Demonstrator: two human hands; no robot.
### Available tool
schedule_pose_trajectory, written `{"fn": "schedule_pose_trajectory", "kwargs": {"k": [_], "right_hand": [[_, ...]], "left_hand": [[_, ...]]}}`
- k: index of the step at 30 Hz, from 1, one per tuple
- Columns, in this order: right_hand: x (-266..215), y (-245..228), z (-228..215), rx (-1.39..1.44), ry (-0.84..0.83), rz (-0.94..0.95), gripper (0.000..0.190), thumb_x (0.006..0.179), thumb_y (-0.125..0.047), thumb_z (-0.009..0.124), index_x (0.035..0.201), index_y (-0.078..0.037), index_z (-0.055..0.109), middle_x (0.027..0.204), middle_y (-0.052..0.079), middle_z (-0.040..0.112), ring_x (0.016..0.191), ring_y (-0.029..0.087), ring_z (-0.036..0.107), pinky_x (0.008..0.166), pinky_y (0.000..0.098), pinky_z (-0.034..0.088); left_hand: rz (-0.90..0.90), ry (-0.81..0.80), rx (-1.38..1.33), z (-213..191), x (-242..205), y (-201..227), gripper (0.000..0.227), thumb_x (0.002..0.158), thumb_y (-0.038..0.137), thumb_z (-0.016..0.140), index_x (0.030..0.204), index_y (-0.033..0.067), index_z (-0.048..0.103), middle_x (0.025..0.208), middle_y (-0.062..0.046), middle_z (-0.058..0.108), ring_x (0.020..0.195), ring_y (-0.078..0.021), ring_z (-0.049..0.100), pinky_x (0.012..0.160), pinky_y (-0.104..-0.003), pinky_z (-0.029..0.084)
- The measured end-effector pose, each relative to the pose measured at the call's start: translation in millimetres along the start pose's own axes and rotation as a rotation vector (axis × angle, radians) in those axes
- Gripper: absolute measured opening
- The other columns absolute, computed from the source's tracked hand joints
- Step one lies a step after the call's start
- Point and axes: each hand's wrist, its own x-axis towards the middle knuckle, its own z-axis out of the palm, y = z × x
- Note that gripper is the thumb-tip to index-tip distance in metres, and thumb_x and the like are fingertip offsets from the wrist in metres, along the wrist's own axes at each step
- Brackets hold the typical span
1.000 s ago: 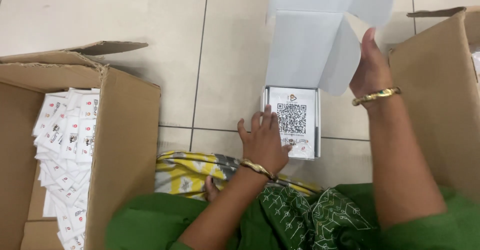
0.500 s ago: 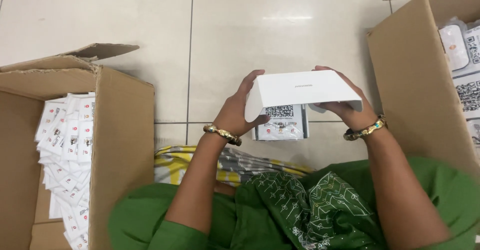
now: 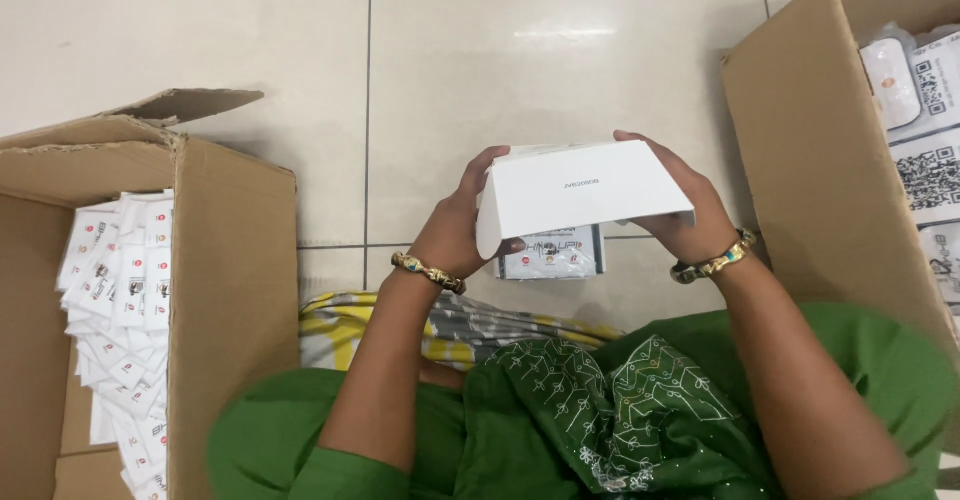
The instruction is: The person sorts and packages electronic device boxes and QR code stickers.
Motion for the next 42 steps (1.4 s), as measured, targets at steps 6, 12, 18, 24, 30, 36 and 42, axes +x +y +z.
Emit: {"fn": "schedule_pose_trajectory", "kwargs": {"k": [6,12,18,24,30,36,42], "right_hand": [[0,-8,7,0.007,0.036,0.031,0.077,0.081,-0.012,0.082,0.151,-0.015,0.05,0.14,0.01,0.066,0.121,0.023,0.067,0.098,0.0364,0.056],[-3,-13,-8,-0.124,-0.144,0.231,0.094,0.076,-0.014,0.084,0.157,-0.022,0.036,0.132,0.011,0.067,0.118,0.026,0.067,0.094,0.0391,0.055],[2,-13,-15,-0.021,-0.133,0.155,0.085,0.081,-0.011,0.078,0.156,-0.024,0.039,0.126,0.015,0.072,0.117,0.027,0.072,0.094,0.0405,0.058],[-4,-8,-4,-0.284,-0.279,0.317,0.091,0.081,-0.004,0.076,0.155,-0.035,0.032,0.123,0.013,0.071,0.107,0.027,0.073,0.087,0.0387,0.061],[-7,-34,18,-0.954,-0.812,0.531,0.103,0.096,0.008,0.042,0.158,-0.062,-0.001,0.126,0.011,0.068,0.097,0.024,0.076,0.075,0.0381,0.064],[-17,16,32,-0.456,-0.448,0.678,0.072,0.101,-0.027,0.048,0.161,-0.049,0.015,0.128,0.01,0.07,0.1,0.027,0.074,0.077,0.0431,0.061],[-32,43,45,0.174,-0.605,0.92,0.089,0.079,-0.048,0.076,0.154,-0.013,0.043,0.142,0.015,0.063,0.131,0.028,0.061,0.101,0.0451,0.054]], "left_hand": [[0.074,0.023,-0.037,1,-2,-8,0.117,0.067,0.018,0.094,0.155,0.0308,0.018,0.129,-0.021,0.068,0.113,-0.0353,0.071,0.089,-0.044,0.061],[0.038,0.029,0.105,6,3,-23,0.109,0.074,-0.002,0.081,0.157,0.0355,0.021,0.142,-0.023,0.057,0.119,-0.0379,0.066,0.092,-0.044,0.062],[0.045,0.015,0.062,5,-4,-8,0.111,0.071,-0.006,0.077,0.156,0.0339,0.018,0.127,-0.02,0.069,0.113,-0.0372,0.07,0.094,-0.043,0.059],[0.021,0.016,0.24,13,-4,-24,0.102,0.079,-0.009,0.065,0.155,0.0423,0.022,0.127,-0.018,0.07,0.11,-0.0364,0.072,0.09,-0.044,0.061],[-0.296,-0.257,0.818,26,-11,2,0.083,0.104,0.006,0.043,0.156,0.0624,0.011,0.16,-0.021,0.038,0.113,-0.0354,0.07,0.091,-0.045,0.06],[-0.411,0.034,0.351,63,4,-41,0.082,0.094,0.016,0.054,0.16,0.0398,0.011,0.146,-0.022,0.049,0.115,-0.0387,0.065,0.092,-0.048,0.055],[-0.53,-0.236,-0.349,118,-9,-92,0.062,0.086,0.047,0.072,0.128,0.0021,0.063,0.122,-0.018,0.073,0.111,-0.0285,0.068,0.095,-0.038,0.053]]}}
